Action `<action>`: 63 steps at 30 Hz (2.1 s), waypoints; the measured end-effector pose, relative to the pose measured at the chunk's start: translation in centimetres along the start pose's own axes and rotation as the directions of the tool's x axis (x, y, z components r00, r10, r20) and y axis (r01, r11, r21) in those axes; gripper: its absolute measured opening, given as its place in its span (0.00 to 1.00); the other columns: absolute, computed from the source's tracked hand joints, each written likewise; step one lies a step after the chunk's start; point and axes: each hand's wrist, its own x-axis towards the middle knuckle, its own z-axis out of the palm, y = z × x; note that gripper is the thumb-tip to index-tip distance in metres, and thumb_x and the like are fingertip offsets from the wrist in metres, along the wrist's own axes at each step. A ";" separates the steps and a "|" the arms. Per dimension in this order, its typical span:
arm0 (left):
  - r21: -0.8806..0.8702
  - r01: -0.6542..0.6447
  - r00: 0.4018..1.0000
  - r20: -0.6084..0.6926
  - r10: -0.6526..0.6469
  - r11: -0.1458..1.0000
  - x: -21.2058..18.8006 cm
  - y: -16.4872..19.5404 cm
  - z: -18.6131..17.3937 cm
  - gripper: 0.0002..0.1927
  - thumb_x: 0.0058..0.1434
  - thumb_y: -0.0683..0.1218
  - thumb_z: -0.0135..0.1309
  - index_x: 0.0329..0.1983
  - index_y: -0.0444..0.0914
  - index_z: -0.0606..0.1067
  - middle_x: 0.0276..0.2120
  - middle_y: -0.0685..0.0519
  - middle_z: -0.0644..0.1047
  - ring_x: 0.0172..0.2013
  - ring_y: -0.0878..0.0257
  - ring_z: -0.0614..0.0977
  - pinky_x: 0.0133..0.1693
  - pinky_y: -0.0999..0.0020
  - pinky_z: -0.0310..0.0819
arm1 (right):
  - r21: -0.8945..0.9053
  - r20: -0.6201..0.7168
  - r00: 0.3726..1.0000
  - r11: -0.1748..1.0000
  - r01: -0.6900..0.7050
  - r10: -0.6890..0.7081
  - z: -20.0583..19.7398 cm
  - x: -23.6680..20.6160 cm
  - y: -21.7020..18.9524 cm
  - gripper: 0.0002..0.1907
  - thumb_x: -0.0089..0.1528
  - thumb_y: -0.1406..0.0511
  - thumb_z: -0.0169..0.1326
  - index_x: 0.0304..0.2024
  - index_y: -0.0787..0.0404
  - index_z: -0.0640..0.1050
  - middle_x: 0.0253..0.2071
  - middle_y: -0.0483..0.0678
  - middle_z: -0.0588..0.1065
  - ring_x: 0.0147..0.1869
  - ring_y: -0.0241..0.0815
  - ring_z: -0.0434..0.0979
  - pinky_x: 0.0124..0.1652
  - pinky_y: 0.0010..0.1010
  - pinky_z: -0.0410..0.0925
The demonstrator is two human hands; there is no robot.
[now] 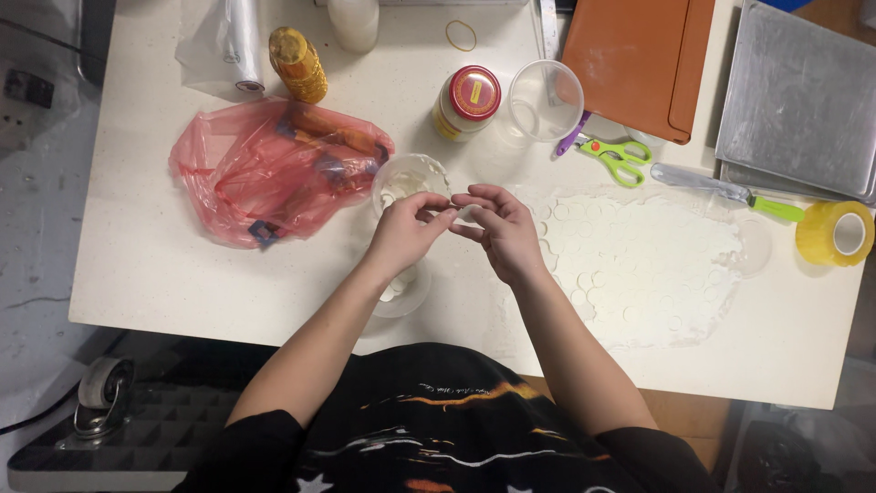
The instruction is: The person peels small white round fondant discs off a plastic sheet on the table and drops them one at a time into a clear plastic bowl, occasionally repositioning the sheet and tray. The bowl gradually fills with the collected discs.
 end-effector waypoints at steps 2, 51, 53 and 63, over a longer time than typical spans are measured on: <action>-0.039 -0.011 1.000 0.016 0.011 0.999 -0.2 -0.1 -0.1 0.16 0.62 0.50 0.61 0.48 0.37 0.79 0.41 0.53 0.84 0.38 0.65 0.84 0.41 0.67 0.79 | -0.005 0.021 1.000 1.000 0.004 -0.004 0.3 -0.3 0.0 0.17 0.66 0.74 0.49 0.58 0.69 0.68 0.54 0.57 0.77 0.52 0.46 0.81 0.51 0.42 0.79; -0.196 0.032 0.991 0.132 -0.007 0.980 -1.3 0.3 -1.2 0.09 0.64 0.44 0.57 0.42 0.34 0.82 0.33 0.54 0.84 0.35 0.70 0.82 0.40 0.74 0.77 | -0.029 0.000 0.993 0.993 -0.115 0.115 -0.2 -1.5 0.8 0.07 0.65 0.68 0.56 0.44 0.64 0.76 0.36 0.48 0.78 0.40 0.42 0.82 0.36 0.35 0.78; -0.214 0.058 0.989 0.148 -0.026 0.975 -1.2 0.4 -1.2 0.10 0.63 0.43 0.57 0.42 0.33 0.82 0.33 0.54 0.83 0.34 0.70 0.82 0.39 0.73 0.77 | -0.049 0.009 0.994 0.993 -0.109 0.109 -0.2 -1.6 0.7 0.07 0.65 0.67 0.57 0.44 0.65 0.76 0.36 0.48 0.78 0.39 0.42 0.82 0.36 0.35 0.78; -0.154 0.064 0.985 0.171 -0.037 0.986 -1.0 0.2 -1.0 0.09 0.61 0.43 0.56 0.39 0.33 0.83 0.30 0.55 0.83 0.32 0.71 0.81 0.37 0.74 0.76 | -0.071 0.022 0.995 0.993 -0.093 0.095 0.0 -1.7 0.7 0.07 0.65 0.67 0.58 0.43 0.64 0.77 0.36 0.48 0.78 0.39 0.41 0.82 0.36 0.35 0.78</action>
